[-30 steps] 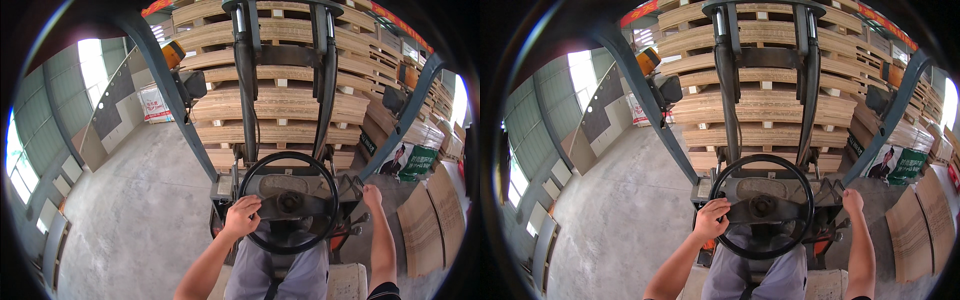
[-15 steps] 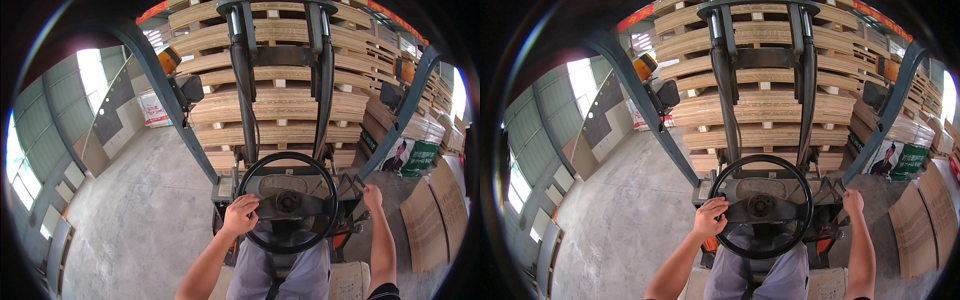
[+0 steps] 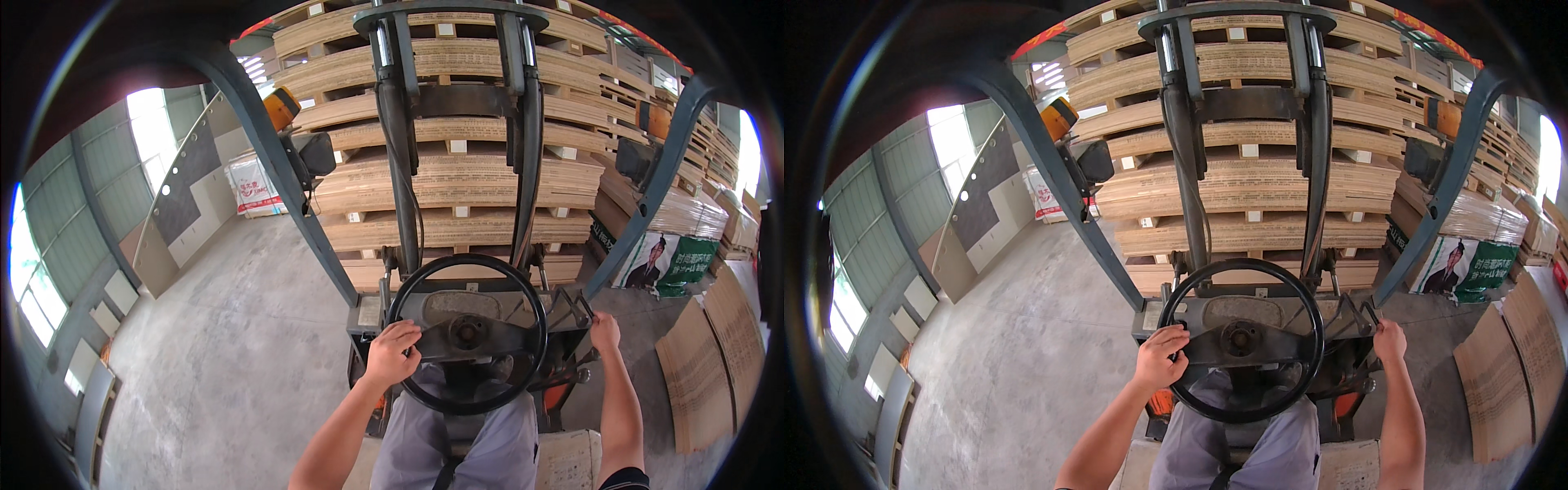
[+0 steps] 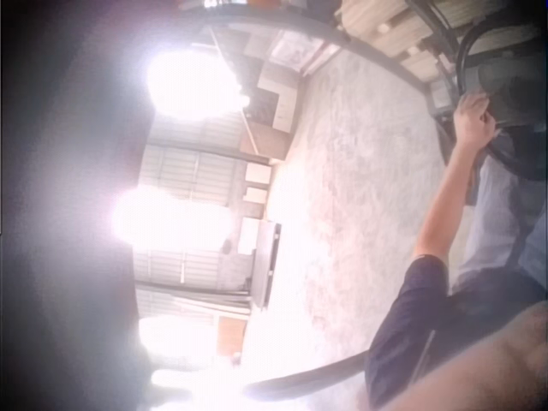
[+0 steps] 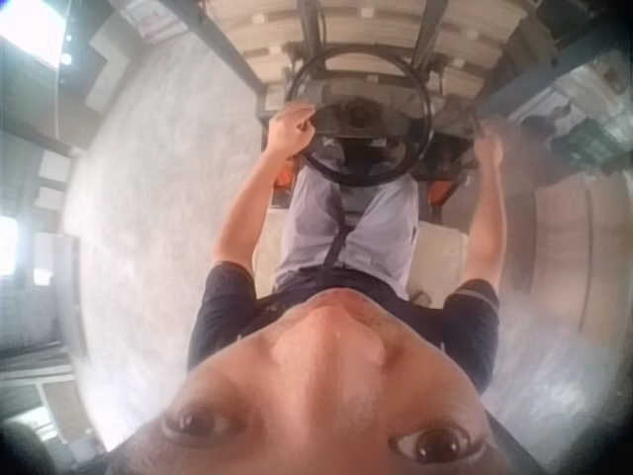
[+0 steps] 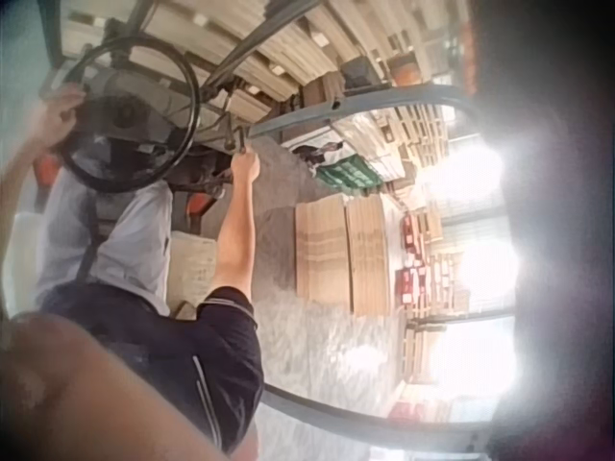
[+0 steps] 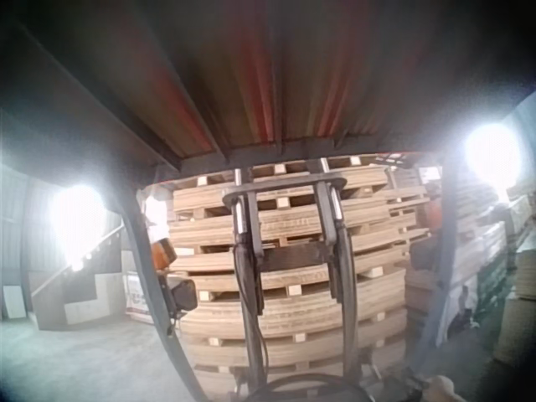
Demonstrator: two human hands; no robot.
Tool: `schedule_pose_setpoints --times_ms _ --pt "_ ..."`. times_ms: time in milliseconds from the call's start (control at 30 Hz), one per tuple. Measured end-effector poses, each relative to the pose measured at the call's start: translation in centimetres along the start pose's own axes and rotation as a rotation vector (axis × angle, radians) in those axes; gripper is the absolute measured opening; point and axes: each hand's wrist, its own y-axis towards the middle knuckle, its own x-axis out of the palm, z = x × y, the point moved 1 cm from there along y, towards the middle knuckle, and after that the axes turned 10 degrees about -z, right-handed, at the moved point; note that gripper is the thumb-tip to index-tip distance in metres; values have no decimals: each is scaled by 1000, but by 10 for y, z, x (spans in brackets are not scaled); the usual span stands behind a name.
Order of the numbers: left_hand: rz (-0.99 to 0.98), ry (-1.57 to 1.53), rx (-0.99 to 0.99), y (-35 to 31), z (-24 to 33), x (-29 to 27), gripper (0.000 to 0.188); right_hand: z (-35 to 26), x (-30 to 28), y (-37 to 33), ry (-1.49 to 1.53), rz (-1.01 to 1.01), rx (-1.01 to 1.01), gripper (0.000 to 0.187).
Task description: The person operates a forklift within a warehouse environment, steering the vehicle and using levers to position the forks under a stack of wood panels, then lifting and transporting the load.
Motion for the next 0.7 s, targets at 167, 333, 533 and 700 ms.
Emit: schedule_pose_setpoints --times_ms 167,333,533,700 --pt "19 21 24 0 -11 7 22 -6 6 10 -2 22 -5 25" --pt "50 23 35 -8 -32 30 22 -14 28 20 38 12 38 26" --pt "45 52 60 -16 -68 59 22 0 81 68 170 43 -102 26" --pt "54 54 42 -24 -86 70 21 -68 95 75 34 -84 -177 37"
